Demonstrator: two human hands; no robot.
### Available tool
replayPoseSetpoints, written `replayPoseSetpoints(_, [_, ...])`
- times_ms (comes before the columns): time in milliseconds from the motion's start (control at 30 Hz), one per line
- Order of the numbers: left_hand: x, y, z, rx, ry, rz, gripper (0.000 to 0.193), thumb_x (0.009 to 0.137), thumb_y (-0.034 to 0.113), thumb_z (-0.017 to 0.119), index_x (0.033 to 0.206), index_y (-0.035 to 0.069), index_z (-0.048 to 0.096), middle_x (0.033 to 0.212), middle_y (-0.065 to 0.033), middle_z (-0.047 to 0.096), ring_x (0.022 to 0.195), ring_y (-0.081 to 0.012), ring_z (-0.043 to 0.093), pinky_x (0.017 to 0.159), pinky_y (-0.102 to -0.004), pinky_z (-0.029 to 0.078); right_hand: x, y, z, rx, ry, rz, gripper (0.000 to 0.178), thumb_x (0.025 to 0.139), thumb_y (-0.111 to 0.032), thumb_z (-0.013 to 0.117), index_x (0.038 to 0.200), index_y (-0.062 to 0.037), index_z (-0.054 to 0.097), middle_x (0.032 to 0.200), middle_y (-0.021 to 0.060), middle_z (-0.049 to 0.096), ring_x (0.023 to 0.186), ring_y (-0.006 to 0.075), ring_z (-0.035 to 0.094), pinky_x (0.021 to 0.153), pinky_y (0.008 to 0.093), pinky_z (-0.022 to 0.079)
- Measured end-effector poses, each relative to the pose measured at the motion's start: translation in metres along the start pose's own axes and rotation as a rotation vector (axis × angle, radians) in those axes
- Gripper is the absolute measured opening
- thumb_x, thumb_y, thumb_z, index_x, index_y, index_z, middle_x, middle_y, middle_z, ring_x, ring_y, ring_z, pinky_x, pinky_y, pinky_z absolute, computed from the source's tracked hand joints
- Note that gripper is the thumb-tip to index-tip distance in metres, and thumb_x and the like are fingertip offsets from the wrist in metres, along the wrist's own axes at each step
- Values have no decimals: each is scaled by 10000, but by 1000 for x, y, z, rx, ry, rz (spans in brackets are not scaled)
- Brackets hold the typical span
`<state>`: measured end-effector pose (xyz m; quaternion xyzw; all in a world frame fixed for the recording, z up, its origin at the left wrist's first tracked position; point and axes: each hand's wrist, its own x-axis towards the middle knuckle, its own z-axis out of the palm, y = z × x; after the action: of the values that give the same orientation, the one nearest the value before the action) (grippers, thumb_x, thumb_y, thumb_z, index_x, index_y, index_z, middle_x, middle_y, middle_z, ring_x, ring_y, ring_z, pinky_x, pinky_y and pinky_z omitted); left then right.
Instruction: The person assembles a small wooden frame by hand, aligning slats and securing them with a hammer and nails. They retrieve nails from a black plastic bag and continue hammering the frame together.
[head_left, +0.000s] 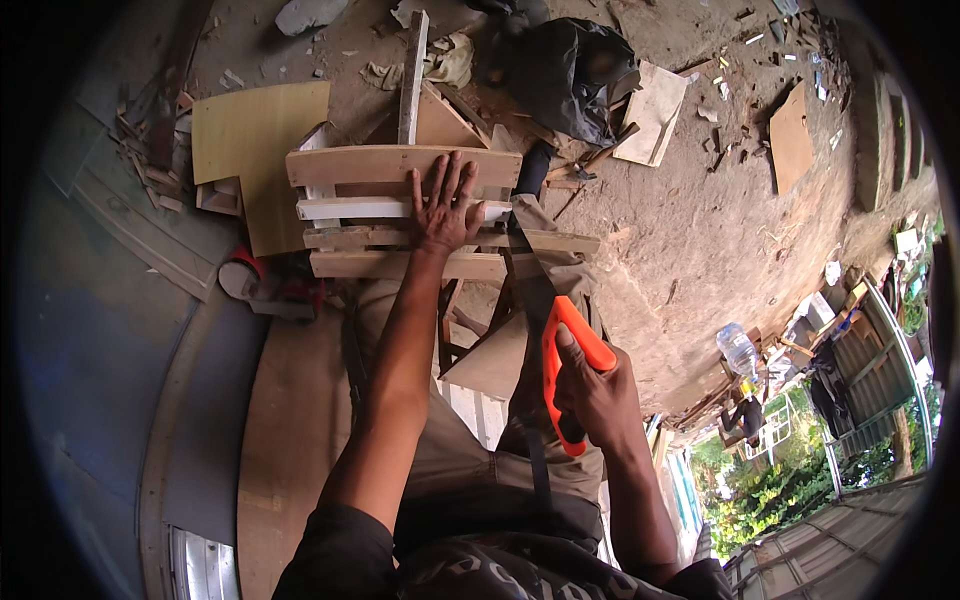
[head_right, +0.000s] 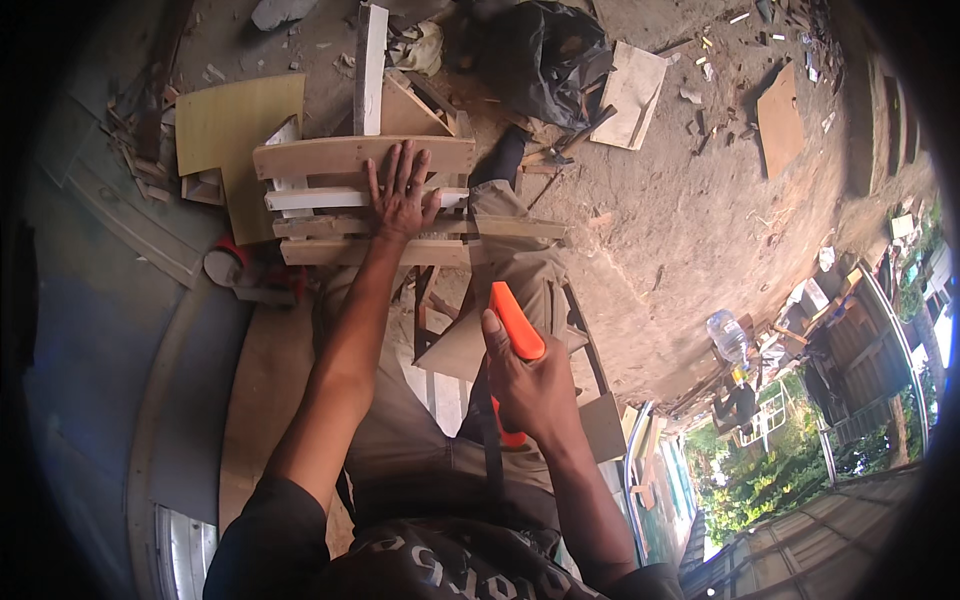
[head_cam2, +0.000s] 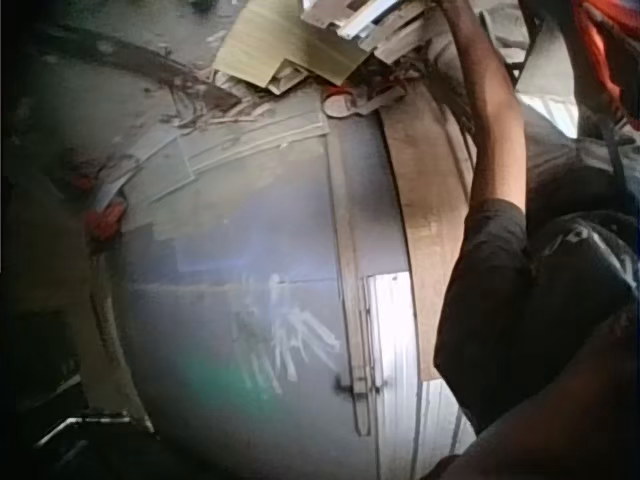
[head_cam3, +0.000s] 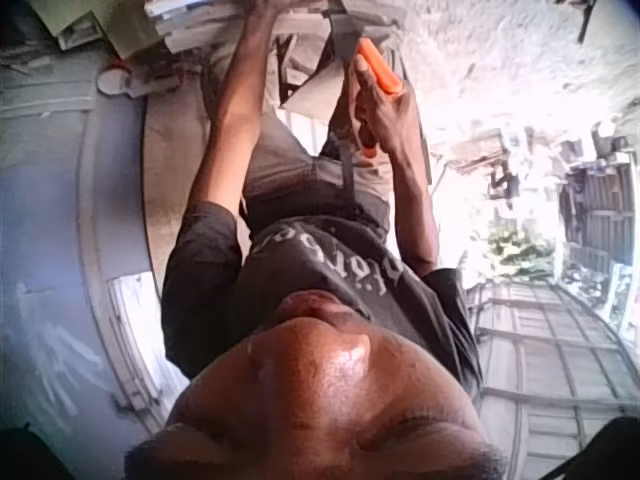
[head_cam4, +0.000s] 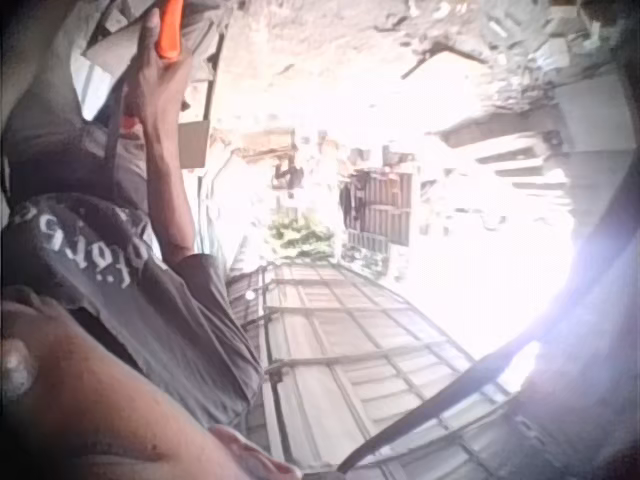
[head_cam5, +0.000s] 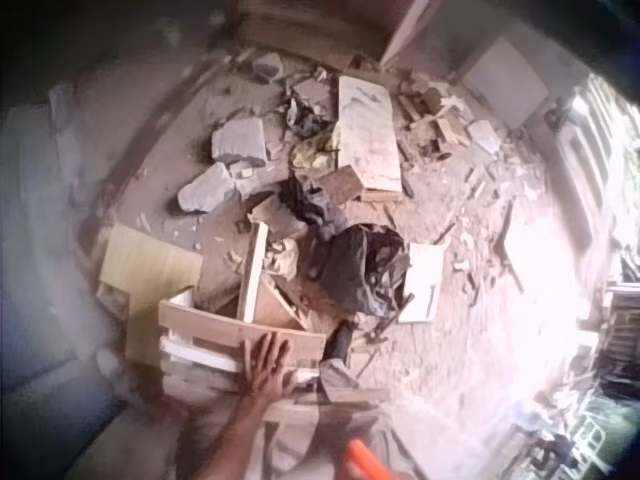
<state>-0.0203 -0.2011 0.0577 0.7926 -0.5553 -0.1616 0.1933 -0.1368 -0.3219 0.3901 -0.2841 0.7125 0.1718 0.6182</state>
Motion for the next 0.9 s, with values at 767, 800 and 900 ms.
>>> replayPoseSetpoints(767, [6, -1, -3, 23, 10, 0, 716, 910, 461, 486, 1535, 212, 240, 1589, -66, 250, 1463, -248, 238, 1171, -602, 66, -39, 82, 23, -38, 140, -72, 236, 955, -181, 595, 841, 26, 588, 646, 2, 534, 591, 63, 478, 528, 247, 387])
replayPoseSetpoints(800, [4, 0, -2, 26, 11, 1, 719, 909, 461, 489, 1535, 212, 239, 1590, -68, 245, 1464, -250, 235, 1171, -603, 67, -38, 94, 23, -38, 145, -134, 226, 951, -169, 595, 844, 31, 587, 655, 10, 542, 601, 64, 480, 537, 248, 392])
replayPoseSetpoints(900, [2, 0, -1, 34, 37, 10, 735, 900, 450, 509, 1539, 214, 230, 1596, -80, 223, 1469, -263, 215, 1167, -609, 70, -42, 123, 25, -40, 174, -247, 168, 929, -113, 589, 871, 44, 600, 667, 32, 559, 608, 76, 472, 557, 265, 415])
